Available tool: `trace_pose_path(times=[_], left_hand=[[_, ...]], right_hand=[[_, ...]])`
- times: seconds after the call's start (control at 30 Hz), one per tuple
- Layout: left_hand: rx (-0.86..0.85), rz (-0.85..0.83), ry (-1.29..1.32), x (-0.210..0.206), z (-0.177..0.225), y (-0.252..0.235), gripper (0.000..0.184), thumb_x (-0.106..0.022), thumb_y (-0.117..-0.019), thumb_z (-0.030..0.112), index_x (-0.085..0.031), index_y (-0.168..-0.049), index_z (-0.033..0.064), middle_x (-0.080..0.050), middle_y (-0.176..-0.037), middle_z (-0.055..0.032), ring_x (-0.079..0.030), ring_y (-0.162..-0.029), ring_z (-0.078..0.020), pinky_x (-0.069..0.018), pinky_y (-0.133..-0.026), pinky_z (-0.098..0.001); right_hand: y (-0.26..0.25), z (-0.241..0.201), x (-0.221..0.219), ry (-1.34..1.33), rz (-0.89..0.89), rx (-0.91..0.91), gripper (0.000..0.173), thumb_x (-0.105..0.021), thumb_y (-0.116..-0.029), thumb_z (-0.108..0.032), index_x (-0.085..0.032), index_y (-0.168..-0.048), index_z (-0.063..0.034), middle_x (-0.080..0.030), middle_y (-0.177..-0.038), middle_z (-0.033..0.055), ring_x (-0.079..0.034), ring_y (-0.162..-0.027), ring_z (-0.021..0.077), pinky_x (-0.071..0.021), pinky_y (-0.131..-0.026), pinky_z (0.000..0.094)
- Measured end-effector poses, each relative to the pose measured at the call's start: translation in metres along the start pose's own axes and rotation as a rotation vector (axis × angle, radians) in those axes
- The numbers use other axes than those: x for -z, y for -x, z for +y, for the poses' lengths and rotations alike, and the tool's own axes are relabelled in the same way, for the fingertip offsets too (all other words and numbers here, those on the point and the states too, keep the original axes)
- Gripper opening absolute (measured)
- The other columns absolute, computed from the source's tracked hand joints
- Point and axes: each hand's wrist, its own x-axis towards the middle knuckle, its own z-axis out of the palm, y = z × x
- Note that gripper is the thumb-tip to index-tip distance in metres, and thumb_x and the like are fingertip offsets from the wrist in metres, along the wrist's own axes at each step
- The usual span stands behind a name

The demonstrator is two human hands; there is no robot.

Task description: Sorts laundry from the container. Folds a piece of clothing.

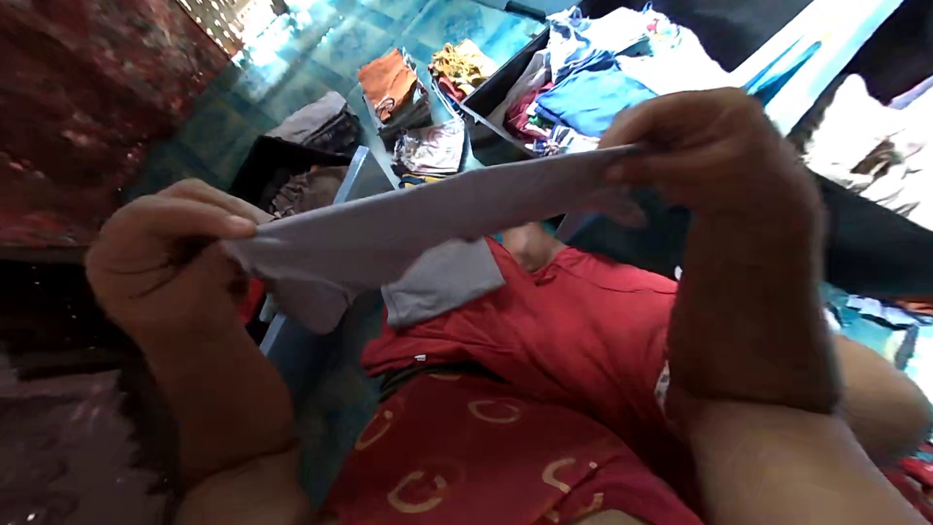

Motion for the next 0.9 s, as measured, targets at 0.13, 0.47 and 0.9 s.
trace_pose_path(times=[0.13, 0.47, 0.9], left_hand=[[0.138, -0.003, 0.068, 0.0, -0.008, 0.013, 0.018, -0.063, -0.1012, 0.018, -0.072, -0.115, 0.027, -0.071, -0.108, 0.0171, -0.066, -0.095, 0.0036, -0.0547, -0.084, -0.0155], [1.433, 0.217, 0.089, -0.078, -0.136, 0.12, 0.048, -0.055, -0.1053, 0.028, -0.044, -0.147, 0.0078, -0.063, -0.121, -0.0149, -0.066, -0.094, -0.0217, -0.0576, -0.079, -0.0418], [1.093, -0.224, -0.476, -0.081, -0.096, 0.045, 0.042, -0.07, -0.0887, 0.001, -0.06, -0.129, 0.0013, -0.067, -0.117, -0.0219, -0.067, -0.105, -0.0342, -0.0539, -0.092, -0.0565]], right_hand=[[-0.001, -0.02, -0.008, 0.036, -0.107, -0.071, 0.002, -0.071, -0.0928, -0.017, -0.07, -0.094, -0.0166, -0.067, -0.08, -0.014, -0.06, -0.067, -0.0058, -0.0535, -0.061, 0.0131], [0.031, 0.148, -0.086, -0.012, -0.134, -1.053, 0.066, -0.074, -0.0943, -0.022, -0.042, -0.149, -0.0008, -0.063, -0.122, 0.0276, -0.065, -0.105, 0.0404, -0.0542, -0.089, 0.0604], [-0.009, 0.091, -0.089, 0.055, 0.047, -1.03, 0.066, -0.072, -0.0831, -0.002, -0.045, -0.144, -0.0023, -0.062, -0.119, 0.0267, -0.067, -0.095, 0.0372, -0.057, -0.08, 0.0564]])
